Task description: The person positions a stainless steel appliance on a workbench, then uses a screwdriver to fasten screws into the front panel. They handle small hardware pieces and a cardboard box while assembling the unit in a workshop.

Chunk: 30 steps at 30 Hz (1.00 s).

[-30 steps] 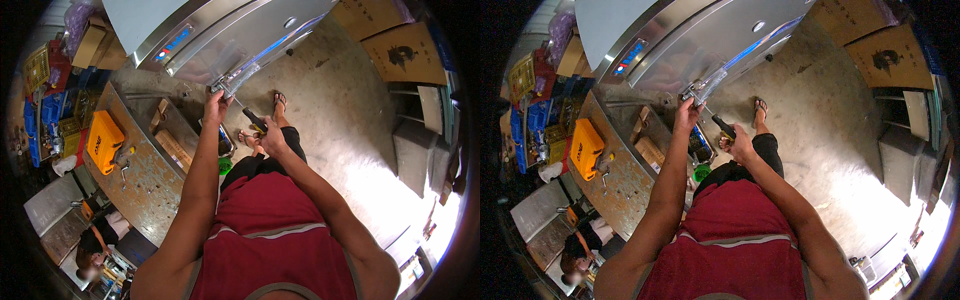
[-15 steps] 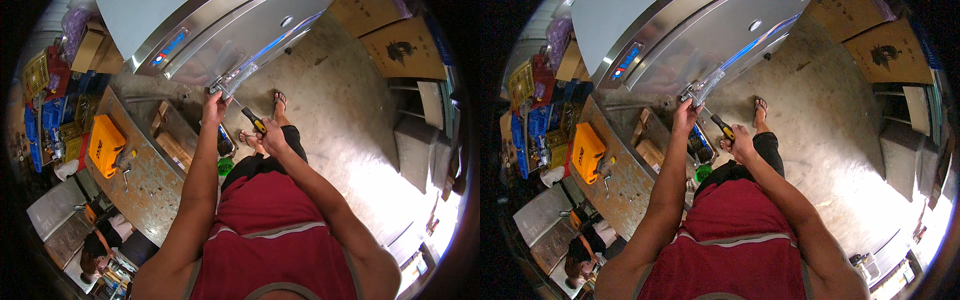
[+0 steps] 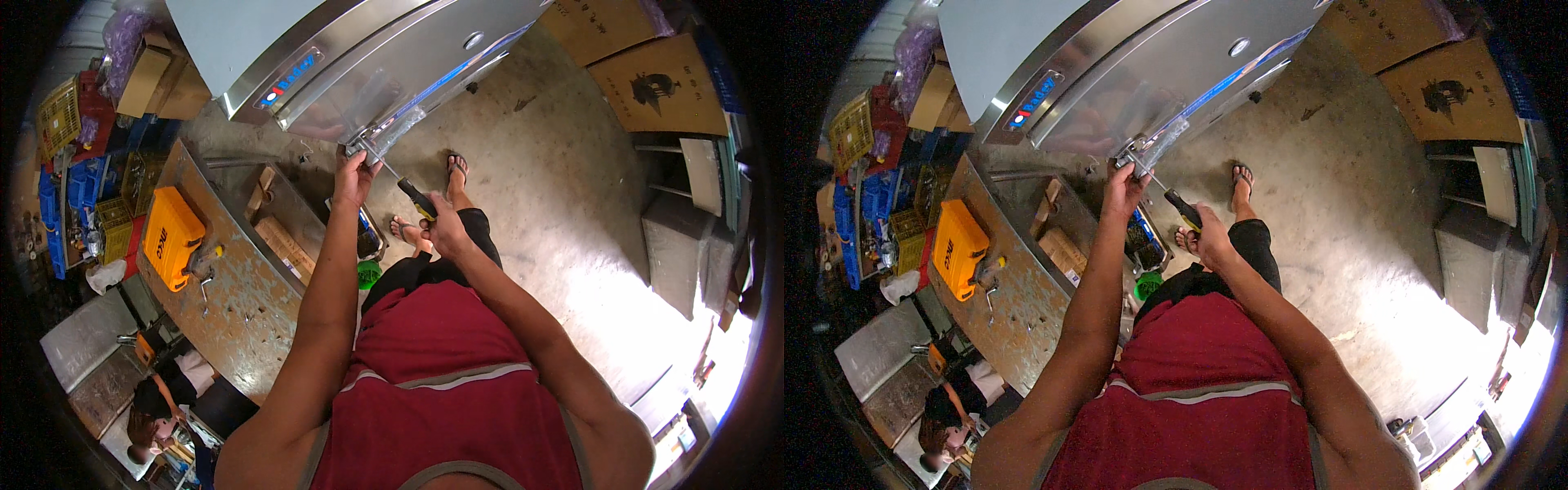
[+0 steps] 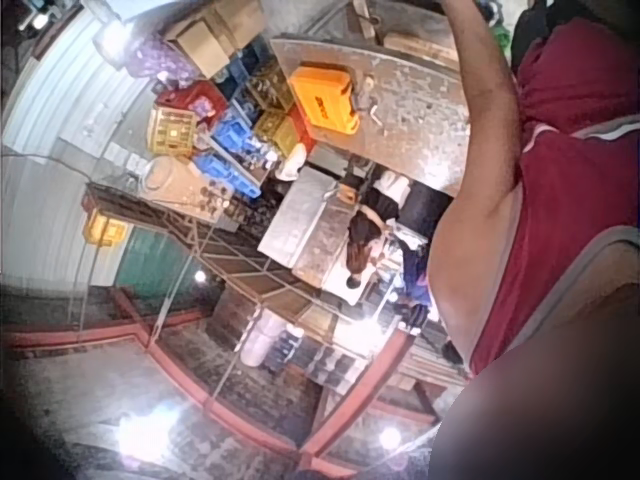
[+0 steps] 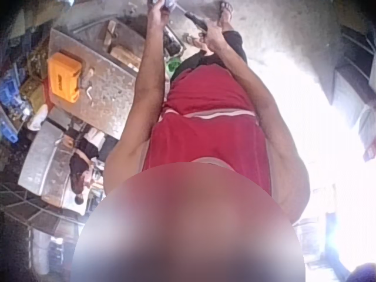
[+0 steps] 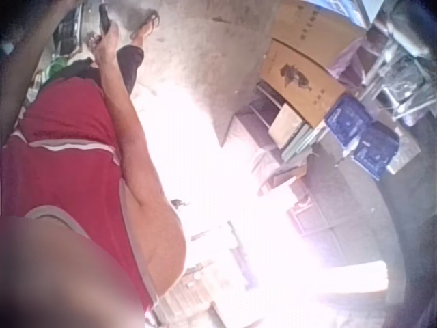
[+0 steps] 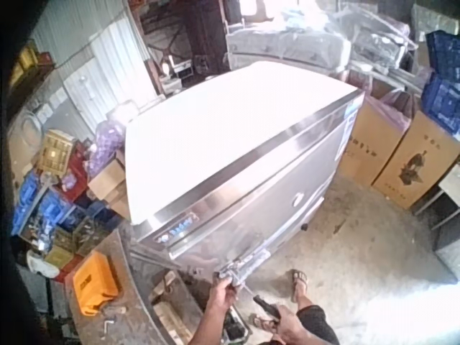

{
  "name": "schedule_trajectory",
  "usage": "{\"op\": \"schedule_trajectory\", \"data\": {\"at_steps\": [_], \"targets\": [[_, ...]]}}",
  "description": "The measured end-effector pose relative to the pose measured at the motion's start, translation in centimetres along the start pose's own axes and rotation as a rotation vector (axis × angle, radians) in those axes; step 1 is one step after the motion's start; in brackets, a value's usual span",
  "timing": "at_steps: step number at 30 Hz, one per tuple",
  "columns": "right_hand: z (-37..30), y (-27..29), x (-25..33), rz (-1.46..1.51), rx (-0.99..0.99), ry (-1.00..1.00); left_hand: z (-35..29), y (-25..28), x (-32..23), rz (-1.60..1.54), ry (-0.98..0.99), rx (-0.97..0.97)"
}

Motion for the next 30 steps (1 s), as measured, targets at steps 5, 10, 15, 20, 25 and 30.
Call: {"op": "schedule_trajectory", "data": {"at_steps": [5, 10, 15, 20, 25, 30], "targets": [[-0.2, 0.5, 1.0, 0.018, -0.029, 0.155, 0.1, 0.4, 0.2, -0.032, 0.018, -0.036], [-0.2, 0.5, 0.4, -0.089, 0.010, -0.017, 0.1, 0.1, 0.0, -0.017, 0.017, -0.013], [0.4, 1.5, 0.2, -0.051, -0.147, 0.148, 0.1, -0.2, -0.1, -0.025, 0.002, -0.035], [0.3, 0.8, -0.1, -0.039, -0.016, 0.018, 0.0, -0.8, -0.4, -0.013, -0.013, 0.008], [-0.1, 0.6, -0.2, -0.071, -0.049, 0.008, 0.2, -0.1, -0.1, -0.019, -0.026, -0.005], [0.3, 1.6, -0.4, -0.120, -0.076, 0.128, -0.5, 1.6, 1.5, -0.080, 0.013, -0.007]]}}
Point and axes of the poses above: each hand's wrist, its own z-axis towards the middle knuckle, its own y-axis out of the back of the hand, x = y × z, the point moved 9 cm from there along z, towards the middle knuckle, and after that the axes turned 13 degrees about x, right-handed, at the moved point
